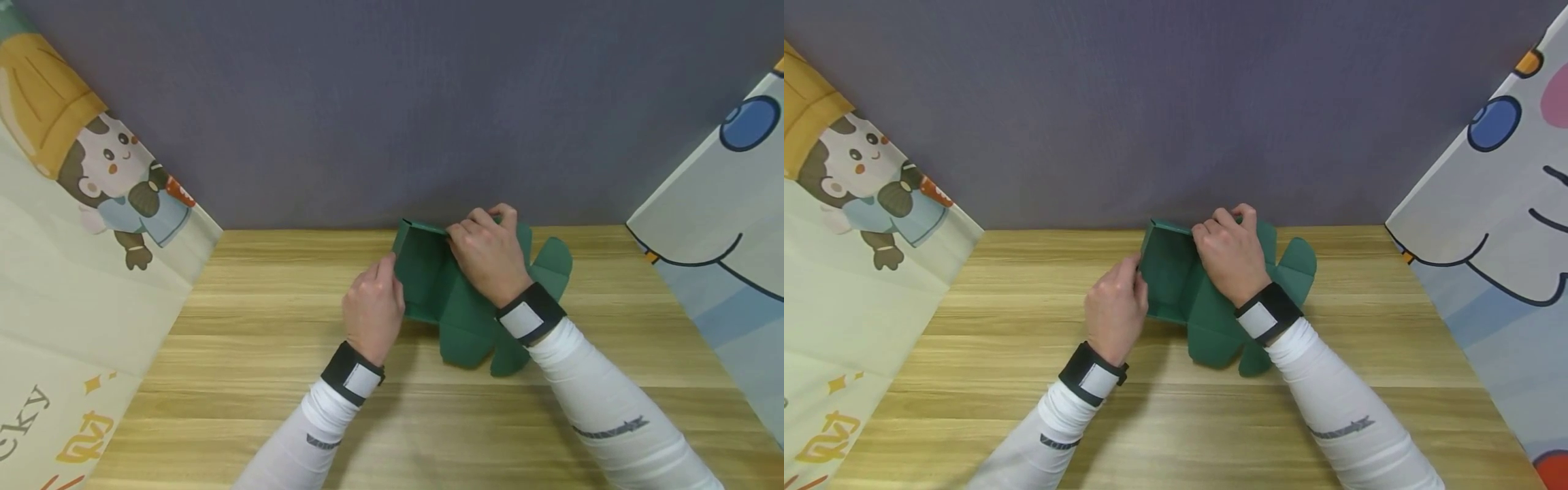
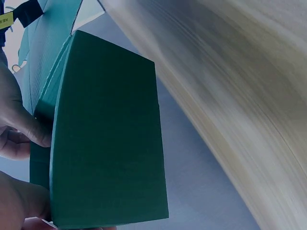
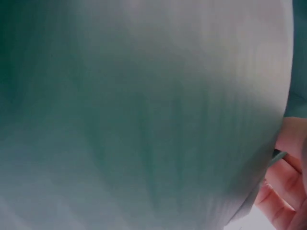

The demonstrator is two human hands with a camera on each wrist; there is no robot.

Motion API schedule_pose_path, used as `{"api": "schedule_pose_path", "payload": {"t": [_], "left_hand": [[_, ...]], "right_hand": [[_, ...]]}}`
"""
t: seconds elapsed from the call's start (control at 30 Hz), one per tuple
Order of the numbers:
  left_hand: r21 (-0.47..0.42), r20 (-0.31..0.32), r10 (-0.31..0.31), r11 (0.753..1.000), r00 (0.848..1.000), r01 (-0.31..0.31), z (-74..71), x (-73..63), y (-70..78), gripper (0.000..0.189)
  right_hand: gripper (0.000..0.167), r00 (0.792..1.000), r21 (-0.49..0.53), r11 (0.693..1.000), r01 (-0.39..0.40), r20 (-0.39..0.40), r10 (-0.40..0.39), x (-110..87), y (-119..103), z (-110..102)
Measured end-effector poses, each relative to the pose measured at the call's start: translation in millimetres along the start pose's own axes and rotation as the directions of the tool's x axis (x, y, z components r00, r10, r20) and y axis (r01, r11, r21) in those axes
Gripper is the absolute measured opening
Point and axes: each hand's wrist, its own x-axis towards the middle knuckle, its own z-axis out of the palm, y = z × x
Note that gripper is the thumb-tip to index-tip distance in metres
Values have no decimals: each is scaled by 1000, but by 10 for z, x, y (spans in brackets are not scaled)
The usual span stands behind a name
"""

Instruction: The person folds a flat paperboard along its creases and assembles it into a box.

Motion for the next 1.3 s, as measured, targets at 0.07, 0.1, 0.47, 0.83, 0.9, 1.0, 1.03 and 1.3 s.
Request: {"api": "schedule_pose_path", "payload": {"t": [0.07, 0.1, 0.47, 0.83, 0.9, 1.0, 1.03, 1.3], "left_hand": [[-5, 13, -1, 1000, 1000, 1, -2, -2, 7, 28], [-8, 23, -3, 1000, 1000, 3, -4, 0, 10, 27], [53, 16, 130, 990, 991, -131, -200, 318, 47, 40], [148, 235, 420, 876, 877, -459, -223, 730, 135, 6], [144, 223, 431, 873, 875, -467, -204, 736, 138, 18], [130, 206, 436, 875, 876, -466, -176, 730, 136, 25], [127, 204, 434, 877, 878, -463, -170, 726, 136, 25], [126, 193, 389, 901, 901, -416, -171, 694, 109, 16]], "right_hand": [[12, 1000, 16, 1000, 6, -11, -6, -2, 6, 6], [12, 1000, 21, 1000, 10, -18, -10, -1, 9, 7], [20, 995, 1, 995, 95, 35, -95, 58, 3, -47], [23, 985, -27, 986, 164, 59, -163, 129, -139, -140], [25, 984, -36, 985, 172, 60, -169, 135, -149, -146], [25, 983, -41, 984, 175, 67, -172, 130, -157, -147], [24, 983, -40, 984, 174, 68, -171, 127, -158, -144], [18, 984, -9, 986, 165, 71, -164, 85, -177, -139]]}}
